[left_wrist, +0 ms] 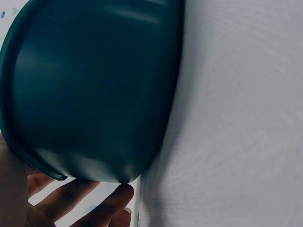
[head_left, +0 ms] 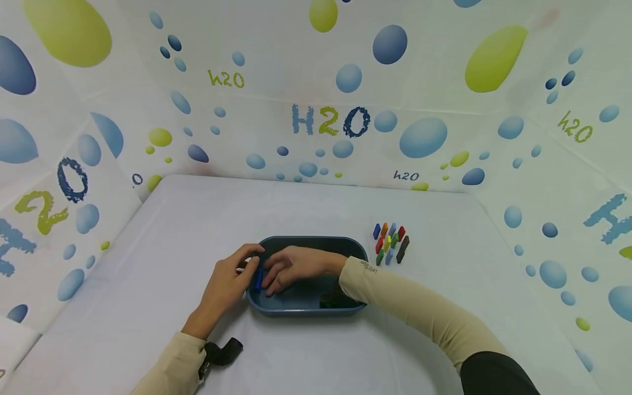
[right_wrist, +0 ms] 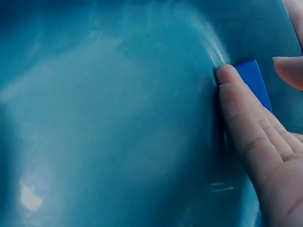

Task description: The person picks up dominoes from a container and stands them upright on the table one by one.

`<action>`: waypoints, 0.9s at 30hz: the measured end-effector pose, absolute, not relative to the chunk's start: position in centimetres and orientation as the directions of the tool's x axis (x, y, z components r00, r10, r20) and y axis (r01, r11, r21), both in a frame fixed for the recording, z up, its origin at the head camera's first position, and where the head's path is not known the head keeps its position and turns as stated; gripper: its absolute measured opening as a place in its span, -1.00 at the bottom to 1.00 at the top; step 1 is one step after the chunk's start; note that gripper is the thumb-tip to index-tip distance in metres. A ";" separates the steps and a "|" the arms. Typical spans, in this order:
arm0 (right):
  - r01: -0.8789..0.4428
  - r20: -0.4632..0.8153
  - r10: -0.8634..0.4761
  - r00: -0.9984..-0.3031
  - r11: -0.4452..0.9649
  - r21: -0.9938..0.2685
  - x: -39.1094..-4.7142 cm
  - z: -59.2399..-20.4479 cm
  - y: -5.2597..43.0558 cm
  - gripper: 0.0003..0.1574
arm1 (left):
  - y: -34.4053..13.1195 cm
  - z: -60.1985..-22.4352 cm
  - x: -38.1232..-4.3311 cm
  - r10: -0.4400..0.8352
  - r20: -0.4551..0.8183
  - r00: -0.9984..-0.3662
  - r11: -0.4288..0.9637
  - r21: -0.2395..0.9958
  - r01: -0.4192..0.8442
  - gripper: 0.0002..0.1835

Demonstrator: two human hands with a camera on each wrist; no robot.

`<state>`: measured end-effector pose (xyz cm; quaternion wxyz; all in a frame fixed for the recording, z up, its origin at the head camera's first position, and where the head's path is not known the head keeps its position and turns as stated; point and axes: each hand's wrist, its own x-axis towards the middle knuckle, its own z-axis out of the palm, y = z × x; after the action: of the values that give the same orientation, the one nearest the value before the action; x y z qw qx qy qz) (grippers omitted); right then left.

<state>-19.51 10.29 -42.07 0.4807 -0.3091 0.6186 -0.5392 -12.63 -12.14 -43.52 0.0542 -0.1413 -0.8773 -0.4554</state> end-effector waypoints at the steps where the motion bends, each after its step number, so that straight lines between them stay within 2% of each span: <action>1: 0.138 -0.261 -0.902 -0.343 0.226 -0.964 -19.5 -42.1 10.3 -0.23 | -12.1 -43.5 -12.6 0.200 0.227 -0.953 0.542 0.785 0.301 -0.76; 7: 0.132 -0.250 -0.917 -0.310 0.219 -0.967 -19.5 -42.2 10.2 -0.32 | -12.1 -43.5 -12.6 0.205 0.234 -0.950 0.548 0.777 0.310 -0.76; 15: 0.183 -0.273 -0.909 -0.314 0.224 -0.957 -19.3 -42.2 9.9 -0.39 | -12.1 -43.4 -12.5 0.192 0.219 -0.957 0.550 0.783 0.290 -0.76; 22: 0.103 -0.286 -0.901 -0.325 0.266 -0.958 -18.8 -42.0 9.4 -0.50 | -12.2 -43.6 -12.5 0.192 0.232 -0.954 0.549 0.780 0.300 -0.77; 27: 0.099 -0.302 -0.900 -0.315 0.285 -0.953 -18.8 -42.2 9.2 -0.56 | -12.1 -43.6 -12.6 0.193 0.241 -0.951 0.551 0.776 0.308 -0.77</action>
<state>-18.80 9.22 -42.17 0.4922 -0.3166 0.6326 -0.5073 -12.58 -12.15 -43.61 0.0637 -0.1425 -0.8782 -0.4521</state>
